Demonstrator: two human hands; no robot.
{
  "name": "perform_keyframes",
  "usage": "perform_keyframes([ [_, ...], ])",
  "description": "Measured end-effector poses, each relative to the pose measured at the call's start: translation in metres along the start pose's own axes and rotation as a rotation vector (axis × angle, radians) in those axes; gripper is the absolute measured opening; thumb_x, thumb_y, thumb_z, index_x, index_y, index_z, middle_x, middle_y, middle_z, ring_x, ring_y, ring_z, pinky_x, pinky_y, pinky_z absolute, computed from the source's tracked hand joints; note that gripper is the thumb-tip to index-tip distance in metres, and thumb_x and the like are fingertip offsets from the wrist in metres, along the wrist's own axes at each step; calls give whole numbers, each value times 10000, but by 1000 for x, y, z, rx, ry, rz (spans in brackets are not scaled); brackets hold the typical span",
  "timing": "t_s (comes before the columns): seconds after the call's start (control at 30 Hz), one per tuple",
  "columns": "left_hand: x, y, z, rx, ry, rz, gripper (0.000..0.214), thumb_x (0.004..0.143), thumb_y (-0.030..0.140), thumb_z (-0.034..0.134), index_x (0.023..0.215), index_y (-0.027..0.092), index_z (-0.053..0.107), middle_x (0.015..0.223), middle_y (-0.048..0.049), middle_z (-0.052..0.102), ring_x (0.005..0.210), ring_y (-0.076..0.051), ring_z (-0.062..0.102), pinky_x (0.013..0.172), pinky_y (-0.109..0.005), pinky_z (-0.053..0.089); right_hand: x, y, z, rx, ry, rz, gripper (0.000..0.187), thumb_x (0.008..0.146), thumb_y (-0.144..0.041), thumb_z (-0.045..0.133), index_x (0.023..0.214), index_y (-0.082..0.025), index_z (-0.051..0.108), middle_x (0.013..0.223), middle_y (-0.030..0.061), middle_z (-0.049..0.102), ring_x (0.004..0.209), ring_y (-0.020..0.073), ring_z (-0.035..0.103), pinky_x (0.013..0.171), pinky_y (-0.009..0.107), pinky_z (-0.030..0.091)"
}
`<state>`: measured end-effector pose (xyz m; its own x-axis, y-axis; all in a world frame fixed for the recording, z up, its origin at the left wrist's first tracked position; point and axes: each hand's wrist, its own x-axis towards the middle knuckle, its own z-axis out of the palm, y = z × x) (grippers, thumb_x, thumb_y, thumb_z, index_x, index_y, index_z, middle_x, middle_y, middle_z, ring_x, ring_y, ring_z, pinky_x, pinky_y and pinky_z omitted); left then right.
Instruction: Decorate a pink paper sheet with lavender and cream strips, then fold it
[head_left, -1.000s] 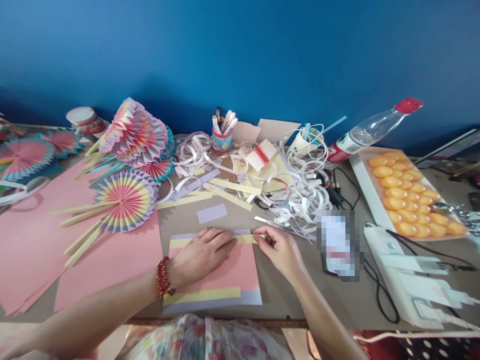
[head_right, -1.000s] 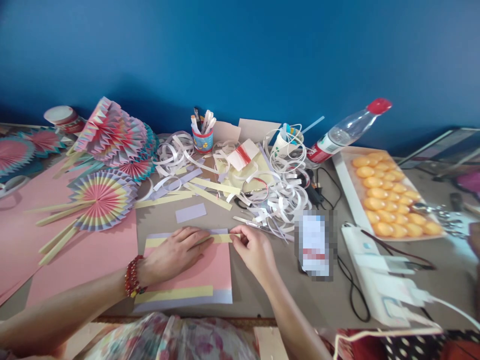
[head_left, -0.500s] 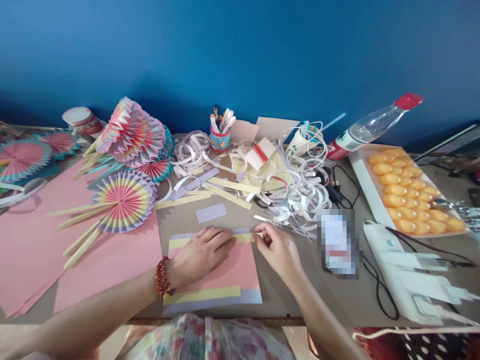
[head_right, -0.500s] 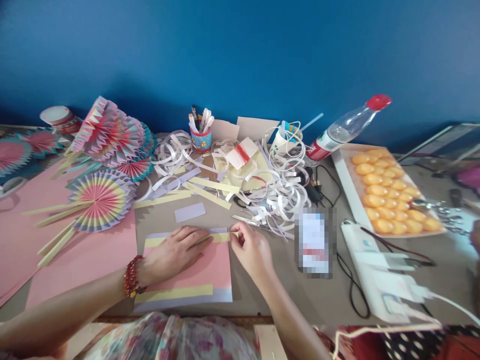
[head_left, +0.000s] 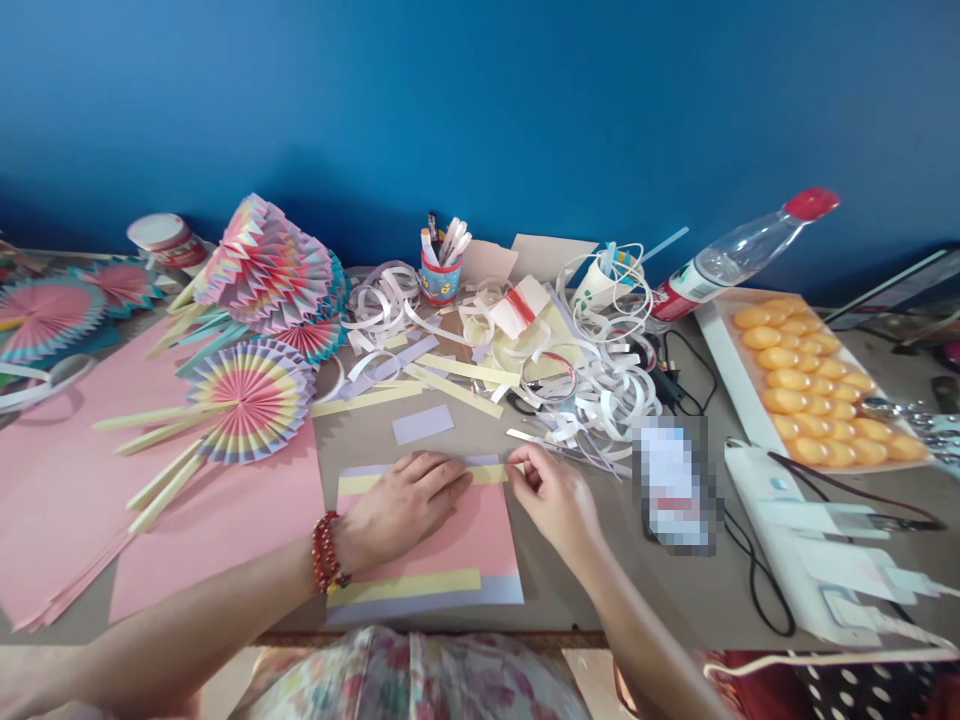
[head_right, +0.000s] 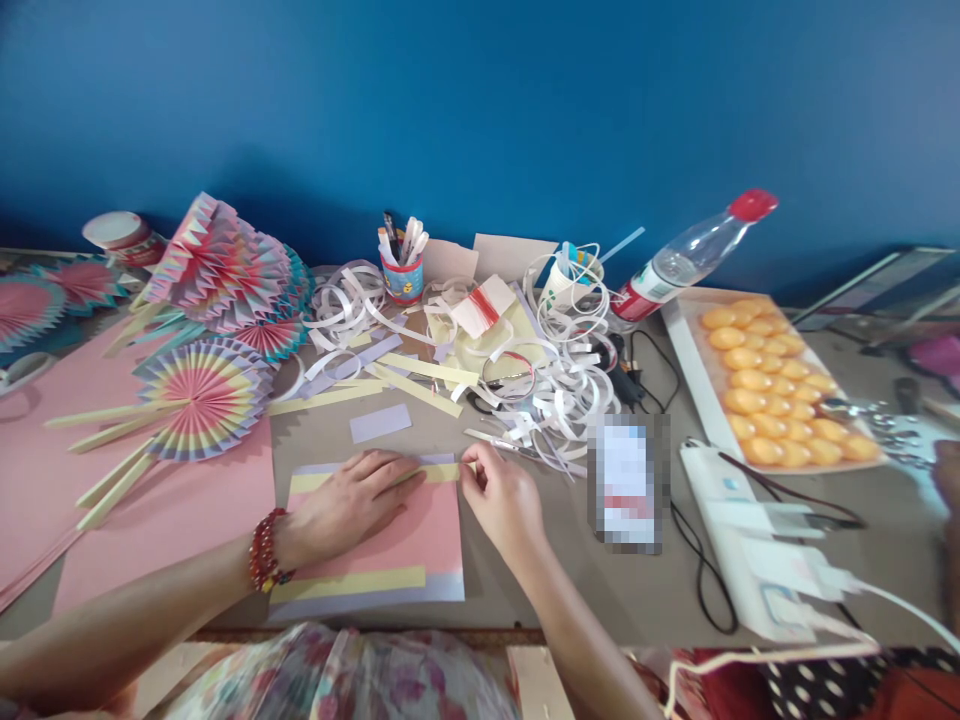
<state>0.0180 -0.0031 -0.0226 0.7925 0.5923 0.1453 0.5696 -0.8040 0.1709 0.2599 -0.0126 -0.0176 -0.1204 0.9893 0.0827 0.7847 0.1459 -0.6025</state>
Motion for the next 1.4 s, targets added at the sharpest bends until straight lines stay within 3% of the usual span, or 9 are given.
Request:
perform_keyframes([
  [0.43,-1,0,0,102,-73,79,383,992,194,463,1373,177,493,1412,-65,518,1181,-235,485,1009,-419,372,-2,1,1,-34,5,-22,64,876,-212,521,893,-219,582,632,-38,583,547,134,560,545,244,387],
  [0.53,-1,0,-3,133,-90,109,373,991,194,461,1360,182,508,1444,-70,490,1191,-236,478,1029,-427,359,-5,-3,-1,-120,29,-60,155,888,-168,500,973,-211,622,797,17,644,681,163,612,606,266,439],
  [0.67,-1,-1,-5,157,-75,118,365,988,189,468,1348,174,523,1452,-64,486,1183,-234,478,1025,-419,370,-9,-14,-4,-351,67,-201,349,910,-113,463,1167,-253,654,1178,90,624,1005,239,599,796,339,485],
  [0.77,0,-1,-6,146,-63,115,362,990,192,468,1347,164,521,1439,-62,501,1179,-231,482,1017,-415,377,-14,-19,-6,-403,-38,-348,332,911,-135,492,1124,-292,694,1392,47,530,1158,272,526,910,411,464],
  [0.87,1,-1,-7,143,-57,116,379,981,164,478,1359,155,503,1406,-75,530,1167,-228,497,1009,-416,384,-20,-17,-11,-401,-113,-346,314,913,-197,523,1161,-304,684,1466,29,471,1223,297,479,945,463,446],
  [0.97,1,-1,-7,139,-40,119,377,973,150,488,1350,153,509,1394,-90,539,1171,-232,504,1007,-418,386,-25,-6,-17,-376,-70,-299,368,911,-183,497,1226,-294,652,1449,49,488,1221,298,488,965,480,439],
  [1.17,-1,-2,-8,91,-12,120,349,975,147,489,1314,214,538,1420,-65,518,1176,-235,514,1001,-427,389,-30,12,-19,-276,136,-198,299,915,-220,505,1177,-213,646,1223,97,634,1083,273,586,956,466,470],
  [1.4,-2,2,-8,115,-17,121,354,980,141,466,1322,214,527,1444,-63,489,1199,-253,503,1035,-447,370,-29,3,-14,-65,140,-169,182,930,-235,510,1054,-227,642,1095,88,670,1037,256,619,884,431,514],
])
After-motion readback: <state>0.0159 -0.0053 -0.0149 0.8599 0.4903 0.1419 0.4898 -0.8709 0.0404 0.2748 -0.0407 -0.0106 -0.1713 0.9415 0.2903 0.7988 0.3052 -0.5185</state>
